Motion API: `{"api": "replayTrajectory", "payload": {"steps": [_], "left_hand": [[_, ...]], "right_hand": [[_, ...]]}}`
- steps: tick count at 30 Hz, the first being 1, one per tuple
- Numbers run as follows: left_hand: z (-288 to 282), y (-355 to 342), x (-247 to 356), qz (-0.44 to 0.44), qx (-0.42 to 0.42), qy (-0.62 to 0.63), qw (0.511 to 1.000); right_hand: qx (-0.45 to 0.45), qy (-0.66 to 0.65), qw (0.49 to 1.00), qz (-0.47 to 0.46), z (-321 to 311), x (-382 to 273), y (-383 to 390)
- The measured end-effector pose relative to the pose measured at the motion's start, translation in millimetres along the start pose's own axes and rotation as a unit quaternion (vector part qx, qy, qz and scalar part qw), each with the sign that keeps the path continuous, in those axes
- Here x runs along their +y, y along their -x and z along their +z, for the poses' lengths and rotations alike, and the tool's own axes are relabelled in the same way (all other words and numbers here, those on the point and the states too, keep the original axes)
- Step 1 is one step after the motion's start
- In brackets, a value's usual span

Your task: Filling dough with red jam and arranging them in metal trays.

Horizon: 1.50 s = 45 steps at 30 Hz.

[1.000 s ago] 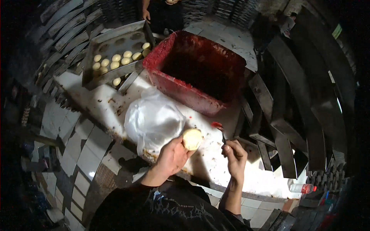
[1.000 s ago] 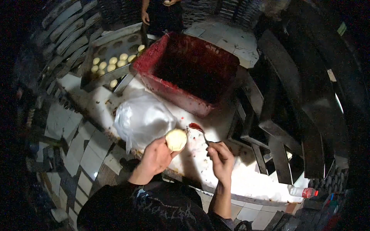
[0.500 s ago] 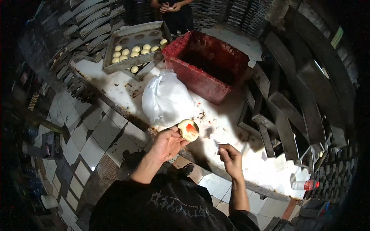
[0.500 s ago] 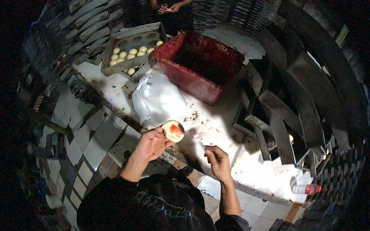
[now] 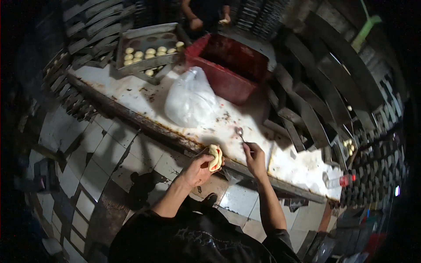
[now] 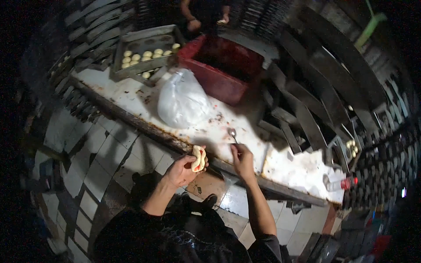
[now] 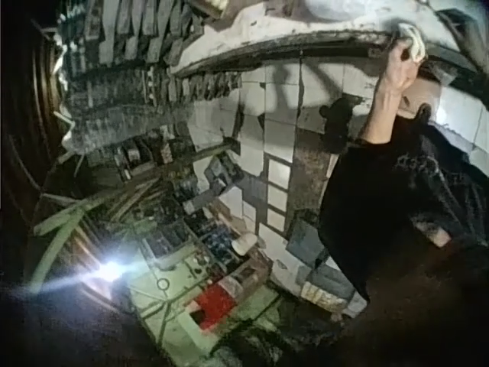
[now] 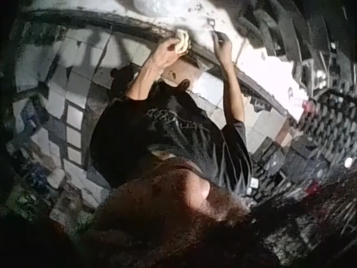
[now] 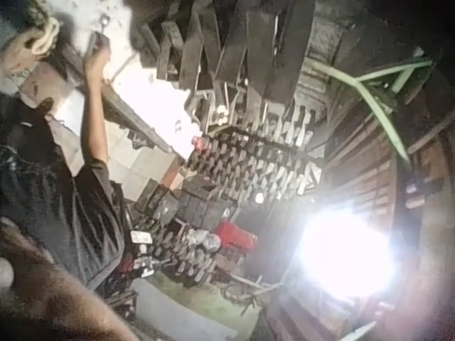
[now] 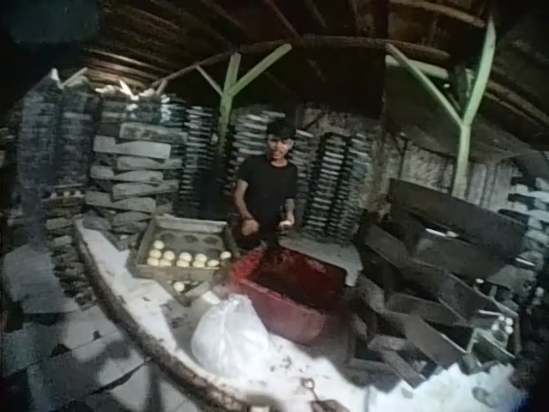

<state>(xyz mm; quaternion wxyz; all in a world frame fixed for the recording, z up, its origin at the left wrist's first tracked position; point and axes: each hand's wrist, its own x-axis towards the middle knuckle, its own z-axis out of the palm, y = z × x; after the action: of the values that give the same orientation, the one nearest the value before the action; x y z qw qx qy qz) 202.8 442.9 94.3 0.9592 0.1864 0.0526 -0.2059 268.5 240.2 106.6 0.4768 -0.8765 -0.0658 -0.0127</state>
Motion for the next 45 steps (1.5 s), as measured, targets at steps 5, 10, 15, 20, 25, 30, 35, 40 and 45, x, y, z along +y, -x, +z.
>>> {"api": "replayTrajectory", "payload": {"steps": [5, 10, 15, 20, 25, 30, 35, 40, 45], "left_hand": [[29.9, -0.8, -56.4, -0.102, -0.086, -0.070, 0.989], [66.3, -18.4, -144.7, -0.112, 0.040, 0.026, 0.993], [116.4, -26.3, -236.8, -0.188, -0.062, -0.008, 0.980], [115.8, -52.9, -287.9, -0.144, -0.172, -0.356, 0.907], [122.4, -102.3, -302.6, -0.215, -0.025, -0.272, 0.938], [142.3, -166.6, -311.6, -0.255, -0.010, -0.159, 0.954], [149.6, -233.2, -316.4, -0.296, -0.227, -0.333, 0.866], [168.3, -281.9, -333.2, -0.260, -0.338, -0.441, 0.790], [163.0, -302.7, -354.8, -0.487, -0.234, -0.159, 0.826]], "right_hand": [[-0.249, -0.130, 0.956, 0.087, -45.5, -36.6, 43.2], [-0.004, 0.138, 0.970, -0.199, -111.2, -4.4, 131.9], [0.012, 0.250, 0.942, -0.223, -191.3, 54.9, 195.0], [-0.135, -0.038, 0.990, -0.029, -268.8, 86.1, 188.8], [-0.038, -0.102, 0.994, 0.013, -280.9, 116.3, 178.6], [0.125, 0.148, 0.977, -0.087, -271.5, 142.9, 146.1], [0.054, -0.047, 0.994, 0.080, -334.6, 157.9, 106.2], [0.008, 0.005, 0.991, 0.134, -366.5, 169.0, 89.0], [-0.066, -0.039, 0.994, 0.074, -394.0, 194.7, 76.5]]}}
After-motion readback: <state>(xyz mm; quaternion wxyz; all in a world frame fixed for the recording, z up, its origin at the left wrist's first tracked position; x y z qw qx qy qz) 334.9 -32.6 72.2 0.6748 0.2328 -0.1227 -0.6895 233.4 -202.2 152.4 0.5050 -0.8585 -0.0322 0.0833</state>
